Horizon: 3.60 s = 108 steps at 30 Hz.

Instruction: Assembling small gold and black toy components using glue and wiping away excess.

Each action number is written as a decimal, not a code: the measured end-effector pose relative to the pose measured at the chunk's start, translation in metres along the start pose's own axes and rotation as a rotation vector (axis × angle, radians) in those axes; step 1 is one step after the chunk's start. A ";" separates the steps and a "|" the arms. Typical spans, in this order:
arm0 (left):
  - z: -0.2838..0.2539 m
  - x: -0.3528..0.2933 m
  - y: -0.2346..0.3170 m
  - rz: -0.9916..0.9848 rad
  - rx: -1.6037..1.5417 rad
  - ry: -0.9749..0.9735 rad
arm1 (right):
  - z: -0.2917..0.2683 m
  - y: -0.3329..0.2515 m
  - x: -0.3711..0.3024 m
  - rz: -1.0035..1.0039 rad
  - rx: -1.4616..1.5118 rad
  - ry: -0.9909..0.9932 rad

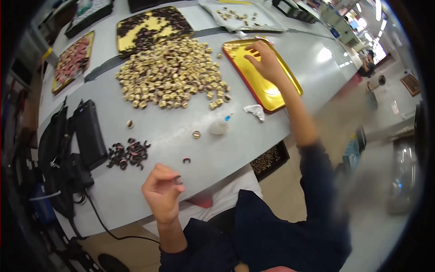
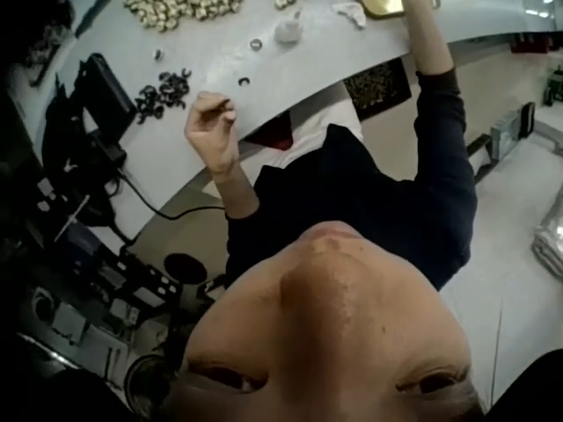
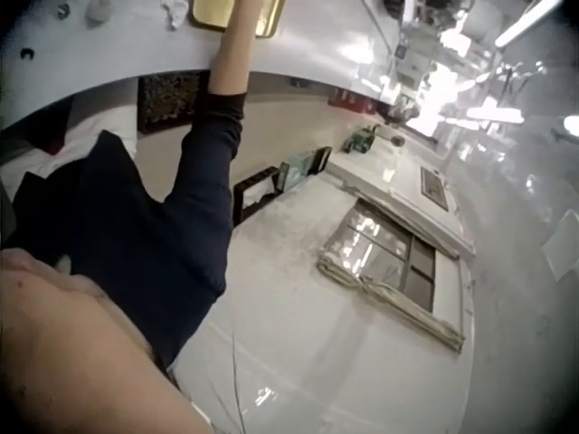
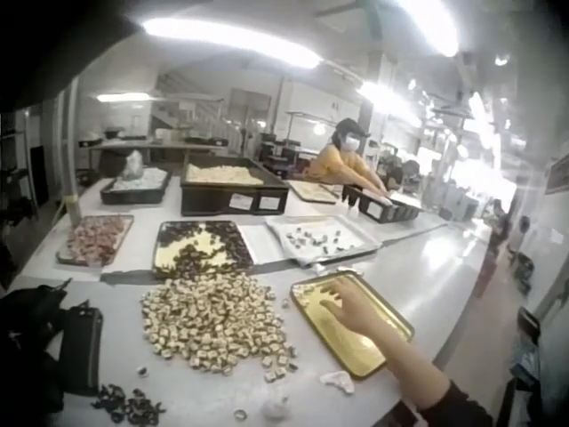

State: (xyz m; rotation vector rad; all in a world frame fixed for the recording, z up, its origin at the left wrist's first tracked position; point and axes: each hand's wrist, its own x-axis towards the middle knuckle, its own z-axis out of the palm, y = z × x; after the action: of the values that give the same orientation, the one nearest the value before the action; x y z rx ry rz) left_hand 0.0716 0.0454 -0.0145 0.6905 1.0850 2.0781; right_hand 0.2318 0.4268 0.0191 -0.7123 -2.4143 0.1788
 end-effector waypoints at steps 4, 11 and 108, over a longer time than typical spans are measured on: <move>0.002 -0.001 0.003 -0.011 -0.010 -0.012 | 0.016 0.018 0.026 -0.002 -0.005 -0.063; 0.002 -0.004 0.007 0.012 0.011 0.010 | 0.045 0.039 0.051 0.015 -0.058 -0.032; 0.022 0.009 0.004 -0.023 0.293 0.026 | 0.014 -0.187 -0.115 0.392 0.786 -0.149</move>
State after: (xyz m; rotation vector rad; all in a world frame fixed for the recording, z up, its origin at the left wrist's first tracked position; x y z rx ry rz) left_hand 0.0800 0.0611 0.0014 0.7882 1.4232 1.9326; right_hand 0.2161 0.2079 0.0019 -0.7835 -2.0396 1.2875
